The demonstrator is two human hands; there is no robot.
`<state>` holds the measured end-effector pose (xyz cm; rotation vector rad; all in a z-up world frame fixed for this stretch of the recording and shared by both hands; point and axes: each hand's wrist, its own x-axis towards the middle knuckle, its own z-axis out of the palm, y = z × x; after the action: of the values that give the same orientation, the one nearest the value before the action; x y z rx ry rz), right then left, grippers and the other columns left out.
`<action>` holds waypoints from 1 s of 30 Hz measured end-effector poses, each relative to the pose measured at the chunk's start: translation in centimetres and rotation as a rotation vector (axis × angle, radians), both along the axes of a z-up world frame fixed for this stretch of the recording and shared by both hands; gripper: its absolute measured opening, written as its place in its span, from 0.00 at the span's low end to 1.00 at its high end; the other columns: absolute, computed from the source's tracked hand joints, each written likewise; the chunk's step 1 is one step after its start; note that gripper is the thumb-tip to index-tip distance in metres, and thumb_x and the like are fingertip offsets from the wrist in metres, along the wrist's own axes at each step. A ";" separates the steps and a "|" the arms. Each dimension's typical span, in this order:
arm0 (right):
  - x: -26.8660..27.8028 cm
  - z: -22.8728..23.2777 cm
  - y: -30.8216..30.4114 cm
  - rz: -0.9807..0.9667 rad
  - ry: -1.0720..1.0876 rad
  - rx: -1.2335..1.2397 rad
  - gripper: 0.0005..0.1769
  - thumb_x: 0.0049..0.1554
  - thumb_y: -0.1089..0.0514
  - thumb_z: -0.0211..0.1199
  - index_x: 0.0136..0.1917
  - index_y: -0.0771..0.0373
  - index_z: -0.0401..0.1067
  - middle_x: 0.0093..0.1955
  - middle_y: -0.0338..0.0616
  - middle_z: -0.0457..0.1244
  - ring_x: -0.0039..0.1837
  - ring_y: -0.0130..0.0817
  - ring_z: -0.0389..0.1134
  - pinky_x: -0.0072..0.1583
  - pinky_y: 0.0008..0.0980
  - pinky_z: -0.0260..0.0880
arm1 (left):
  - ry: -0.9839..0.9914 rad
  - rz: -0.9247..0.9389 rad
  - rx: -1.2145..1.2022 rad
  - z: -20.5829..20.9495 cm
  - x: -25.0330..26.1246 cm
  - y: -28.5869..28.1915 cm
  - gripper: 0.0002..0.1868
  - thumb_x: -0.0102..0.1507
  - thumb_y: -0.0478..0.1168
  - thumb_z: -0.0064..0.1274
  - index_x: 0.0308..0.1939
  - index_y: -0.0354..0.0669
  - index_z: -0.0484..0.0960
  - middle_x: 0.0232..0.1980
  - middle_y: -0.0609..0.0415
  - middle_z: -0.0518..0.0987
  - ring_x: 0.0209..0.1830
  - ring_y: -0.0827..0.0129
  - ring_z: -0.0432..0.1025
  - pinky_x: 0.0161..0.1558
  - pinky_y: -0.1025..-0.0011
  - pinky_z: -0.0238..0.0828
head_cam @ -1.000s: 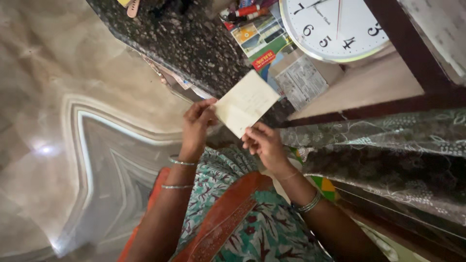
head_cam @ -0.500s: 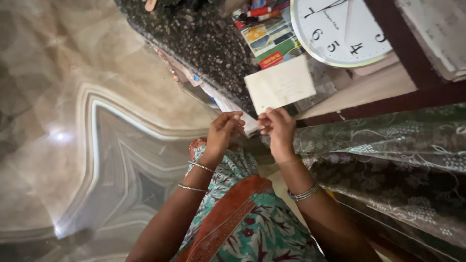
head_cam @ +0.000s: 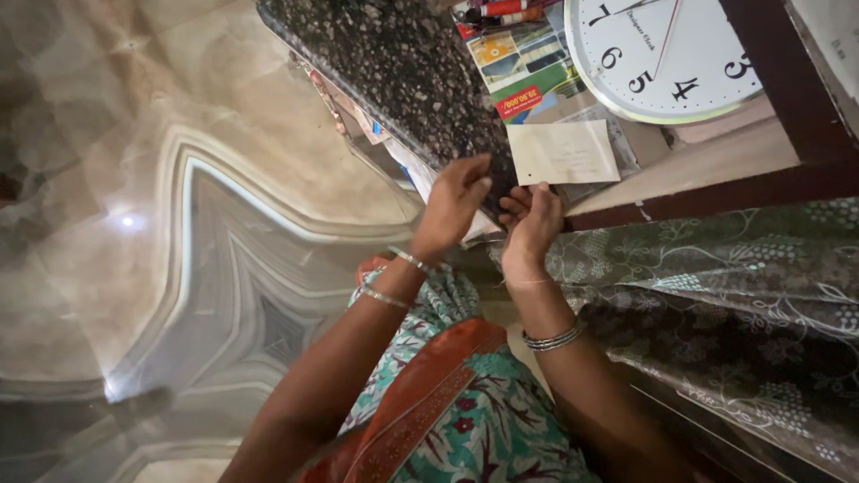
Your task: The person organizes various small items on a cluttered countertop, including a watch, bottles, papers, and a wallet. They pick up, inspect, and reposition each item, then move to a nearby table to handle a booklet and other objects.
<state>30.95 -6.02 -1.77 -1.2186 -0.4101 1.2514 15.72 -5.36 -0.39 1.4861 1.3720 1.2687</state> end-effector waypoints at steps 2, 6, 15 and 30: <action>-0.2 0.1 -0.1 -0.013 0.009 0.008 0.16 0.65 0.47 0.56 0.59 0.59 0.65 0.48 0.42 0.66 0.46 0.32 0.70 0.42 0.30 0.67 | 0.199 -0.027 0.062 -0.2 0.9 1.6 0.28 0.63 0.41 0.54 0.68 0.37 0.73 0.65 0.40 0.75 0.65 0.46 0.68 0.67 0.53 0.64; 0.0 0.9 -0.6 0.039 0.064 0.040 0.20 0.64 0.46 0.57 0.63 0.59 0.66 0.54 0.41 0.67 0.53 0.33 0.72 0.46 0.29 0.67 | 0.419 -0.117 0.101 -0.5 2.1 3.5 0.36 0.60 0.39 0.52 0.74 0.37 0.64 0.74 0.41 0.66 0.72 0.45 0.59 0.68 0.46 0.58; 1.8 3.5 -4.7 0.182 -0.164 -0.048 0.19 0.64 0.47 0.58 0.59 0.63 0.72 0.50 0.42 0.67 0.48 0.30 0.70 0.46 0.28 0.68 | 0.552 -0.272 0.229 0.3 3.3 3.5 0.29 0.62 0.39 0.51 0.69 0.42 0.71 0.73 0.50 0.69 0.70 0.53 0.61 0.63 0.52 0.61; 2.1 6.7 -5.7 0.160 -0.254 0.034 0.17 0.66 0.49 0.59 0.55 0.66 0.73 0.45 0.42 0.67 0.43 0.28 0.67 0.43 0.28 0.67 | 0.741 -0.300 0.218 -0.3 8.9 8.3 0.49 0.54 0.54 0.64 0.73 0.35 0.61 0.78 0.44 0.58 0.79 0.51 0.51 0.75 0.52 0.48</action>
<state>33.03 -11.67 4.96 -1.3413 -0.7245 1.2221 24.62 2.91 -0.64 2.3614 1.3890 0.7069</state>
